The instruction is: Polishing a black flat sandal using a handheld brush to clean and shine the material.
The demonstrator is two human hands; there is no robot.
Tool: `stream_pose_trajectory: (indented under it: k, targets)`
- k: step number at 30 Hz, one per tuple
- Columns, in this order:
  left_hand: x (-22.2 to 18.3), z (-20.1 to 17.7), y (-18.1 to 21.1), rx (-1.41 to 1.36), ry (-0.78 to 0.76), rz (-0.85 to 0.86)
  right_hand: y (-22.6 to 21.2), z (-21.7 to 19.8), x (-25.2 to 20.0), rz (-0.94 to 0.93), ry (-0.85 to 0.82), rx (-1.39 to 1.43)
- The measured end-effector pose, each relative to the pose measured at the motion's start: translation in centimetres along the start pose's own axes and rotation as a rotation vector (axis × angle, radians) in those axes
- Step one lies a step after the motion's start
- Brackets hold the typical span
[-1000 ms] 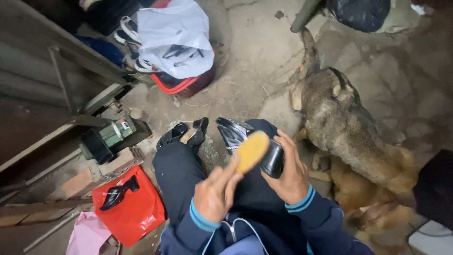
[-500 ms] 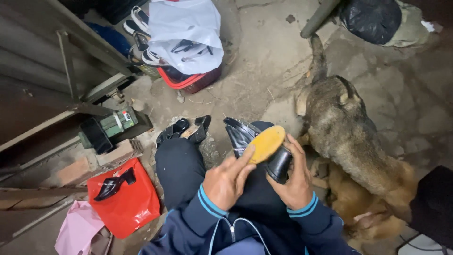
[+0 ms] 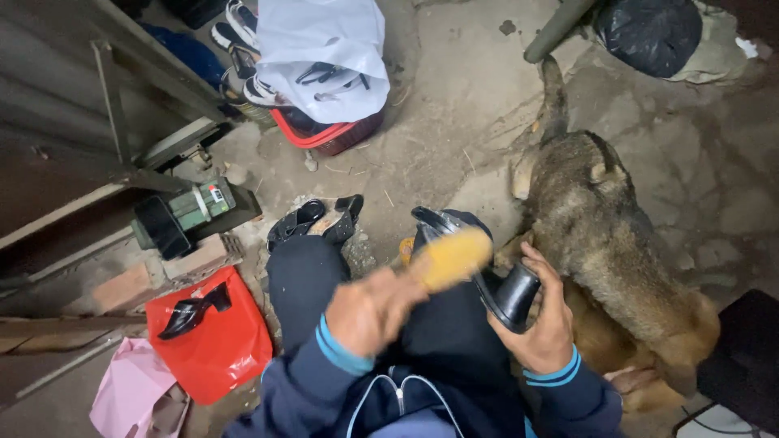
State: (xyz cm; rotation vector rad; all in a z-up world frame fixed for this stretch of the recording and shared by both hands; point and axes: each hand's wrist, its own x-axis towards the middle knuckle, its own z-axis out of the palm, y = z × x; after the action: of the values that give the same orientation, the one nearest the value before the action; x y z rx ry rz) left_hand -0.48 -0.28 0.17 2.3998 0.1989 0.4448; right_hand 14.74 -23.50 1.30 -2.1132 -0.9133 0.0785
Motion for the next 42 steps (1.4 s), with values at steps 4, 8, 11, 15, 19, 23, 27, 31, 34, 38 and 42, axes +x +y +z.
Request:
stream_pose_trajectory:
  k: [4, 8, 11, 15, 19, 23, 27, 31, 34, 38, 42]
  targets:
    - [0.6, 0.5, -3.3, -0.001, 0.136, -0.183, 0.0, 0.3, 0.0, -0.007, 0.036, 0.026]
    - [0.4, -0.3, 1.6, -0.041, -0.012, -0.061, 0.8, 0.2, -0.1, -0.014, 0.028, 0.061]
    - [0.4, 1.6, -6.1, 0.133, 0.139, -0.444, 0.3, 0.5, 0.3, -0.019, 0.054, 0.071]
    - [0.8, -1.5, -2.2, -0.228, 0.205, -0.279, -0.1, -0.1, 0.0, 0.214, 0.044, 0.11]
    - [0.4, 0.0, -2.2, -0.225, 0.18, -0.161, 0.0, 0.4, 0.6, 0.227, 0.056, 0.196]
    - [0.4, 1.9, -6.0, -0.038, 0.205, -0.354, 0.0, -0.2, 0.7, 0.183, 0.008, 0.144]
    - [0.4, 2.1, -2.0, -0.318, 0.22, -0.136, 0.9, -0.5, -0.5, 0.206, -0.035, 0.122]
    - [1.0, 2.4, -4.2, -0.118, 0.297, -0.244, 0.7, -0.4, 0.5, 0.296, -0.043, 0.203]
    - [1.3, 2.0, -1.7, -0.137, 0.258, -0.214, 1.1, -0.4, 0.5, 0.303, -0.047, 0.222]
    - [1.4, 3.8, -4.4, -0.02, 0.306, -0.334, 1.1, -0.3, 1.0, 0.331, -0.011, 0.173]
    - [1.2, 3.4, -1.7, -0.066, 0.327, -0.176, -0.5, -0.4, 2.0, 0.807, -0.084, 0.591]
